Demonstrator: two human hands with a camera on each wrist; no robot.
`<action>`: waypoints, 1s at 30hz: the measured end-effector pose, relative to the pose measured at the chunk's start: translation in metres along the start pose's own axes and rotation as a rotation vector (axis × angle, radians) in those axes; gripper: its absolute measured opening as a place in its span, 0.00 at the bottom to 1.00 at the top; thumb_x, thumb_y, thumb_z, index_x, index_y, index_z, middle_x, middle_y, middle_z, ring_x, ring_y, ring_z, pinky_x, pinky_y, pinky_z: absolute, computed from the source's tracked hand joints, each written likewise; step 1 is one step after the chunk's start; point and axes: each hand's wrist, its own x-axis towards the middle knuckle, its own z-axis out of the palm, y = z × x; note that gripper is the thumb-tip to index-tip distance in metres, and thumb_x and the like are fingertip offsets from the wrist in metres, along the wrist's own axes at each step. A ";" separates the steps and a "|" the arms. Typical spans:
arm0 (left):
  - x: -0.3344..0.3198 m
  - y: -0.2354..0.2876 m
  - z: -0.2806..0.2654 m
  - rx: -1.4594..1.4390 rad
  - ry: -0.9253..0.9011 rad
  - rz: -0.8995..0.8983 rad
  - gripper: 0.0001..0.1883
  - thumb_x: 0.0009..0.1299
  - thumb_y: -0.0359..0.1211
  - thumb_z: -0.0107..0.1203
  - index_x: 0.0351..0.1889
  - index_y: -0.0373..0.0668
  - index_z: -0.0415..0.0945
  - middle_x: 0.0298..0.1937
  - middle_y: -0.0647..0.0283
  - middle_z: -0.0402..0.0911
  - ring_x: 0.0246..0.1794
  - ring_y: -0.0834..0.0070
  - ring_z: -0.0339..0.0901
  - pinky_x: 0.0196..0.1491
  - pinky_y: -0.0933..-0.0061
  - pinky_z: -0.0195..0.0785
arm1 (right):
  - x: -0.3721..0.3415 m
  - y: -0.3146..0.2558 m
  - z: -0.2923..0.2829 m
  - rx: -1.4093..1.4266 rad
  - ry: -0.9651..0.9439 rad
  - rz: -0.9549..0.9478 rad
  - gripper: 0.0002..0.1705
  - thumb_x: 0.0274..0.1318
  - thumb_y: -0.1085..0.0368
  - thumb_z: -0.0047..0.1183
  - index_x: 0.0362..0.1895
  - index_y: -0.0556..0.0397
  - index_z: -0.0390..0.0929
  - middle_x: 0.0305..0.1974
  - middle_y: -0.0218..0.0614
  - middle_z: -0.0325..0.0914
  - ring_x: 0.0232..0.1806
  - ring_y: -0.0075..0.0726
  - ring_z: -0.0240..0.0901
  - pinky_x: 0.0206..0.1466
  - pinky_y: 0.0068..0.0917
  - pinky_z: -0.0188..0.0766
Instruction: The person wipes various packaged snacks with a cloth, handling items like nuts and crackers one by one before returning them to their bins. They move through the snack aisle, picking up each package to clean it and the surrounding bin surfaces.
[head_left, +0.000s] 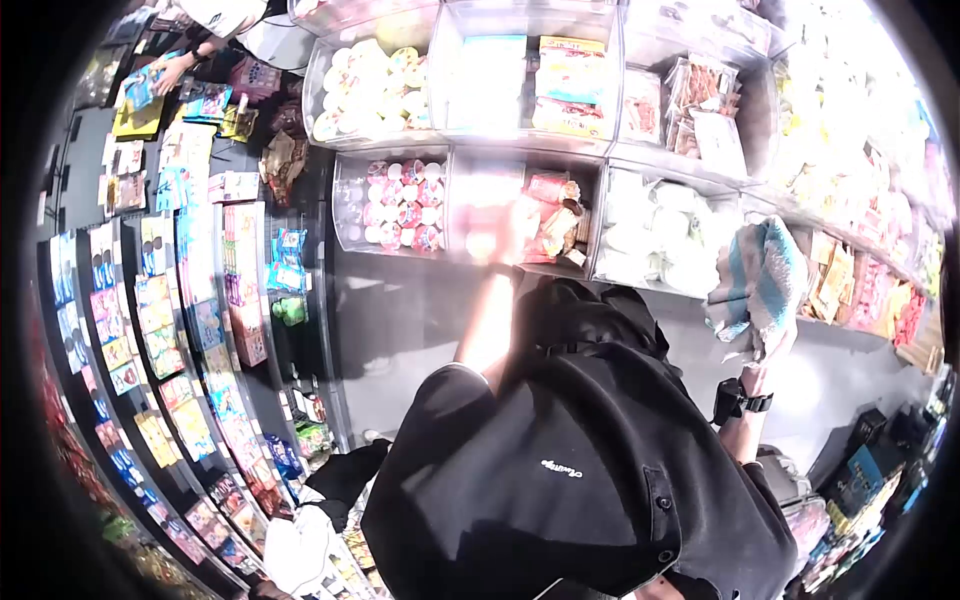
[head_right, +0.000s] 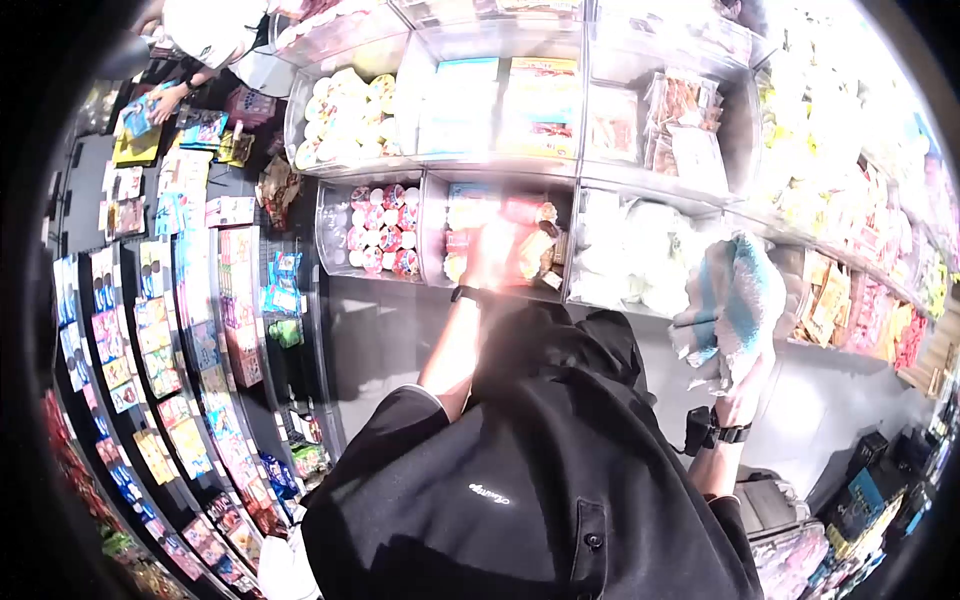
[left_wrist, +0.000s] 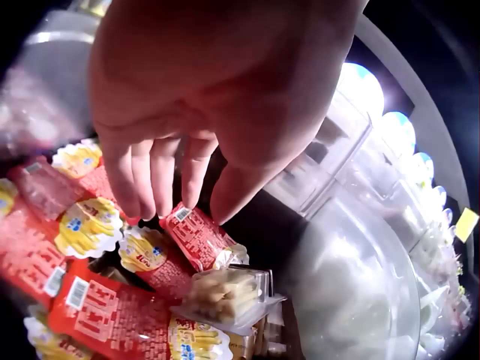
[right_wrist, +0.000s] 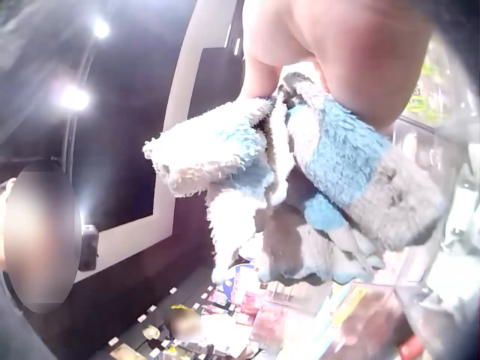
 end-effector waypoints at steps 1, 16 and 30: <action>0.009 -0.005 0.003 -0.043 -0.124 -0.068 0.15 0.61 0.40 0.56 0.35 0.37 0.74 0.34 0.49 0.79 0.36 0.52 0.76 0.40 0.59 0.68 | -0.011 0.013 -0.002 -0.186 0.037 -0.094 0.14 0.59 0.64 0.47 0.46 0.57 0.75 0.39 0.42 0.77 0.41 0.37 0.74 0.45 0.29 0.70; 0.019 -0.021 0.055 0.237 -0.522 0.041 0.16 0.55 0.41 0.60 0.34 0.39 0.76 0.32 0.54 0.79 0.37 0.60 0.78 0.36 0.57 0.70 | -0.099 0.035 0.063 -0.915 0.234 -0.405 0.21 0.58 0.58 0.49 0.51 0.61 0.71 0.43 0.47 0.77 0.38 0.41 0.74 0.39 0.30 0.68; -0.028 0.156 -0.158 -1.225 -0.707 -0.276 0.24 0.69 0.39 0.51 0.59 0.35 0.65 0.49 0.57 0.77 0.41 0.76 0.77 0.42 0.77 0.70 | -0.059 -0.032 0.179 0.506 -0.367 -0.285 0.27 0.59 0.62 0.50 0.59 0.63 0.61 0.45 0.51 0.76 0.42 0.40 0.78 0.46 0.32 0.76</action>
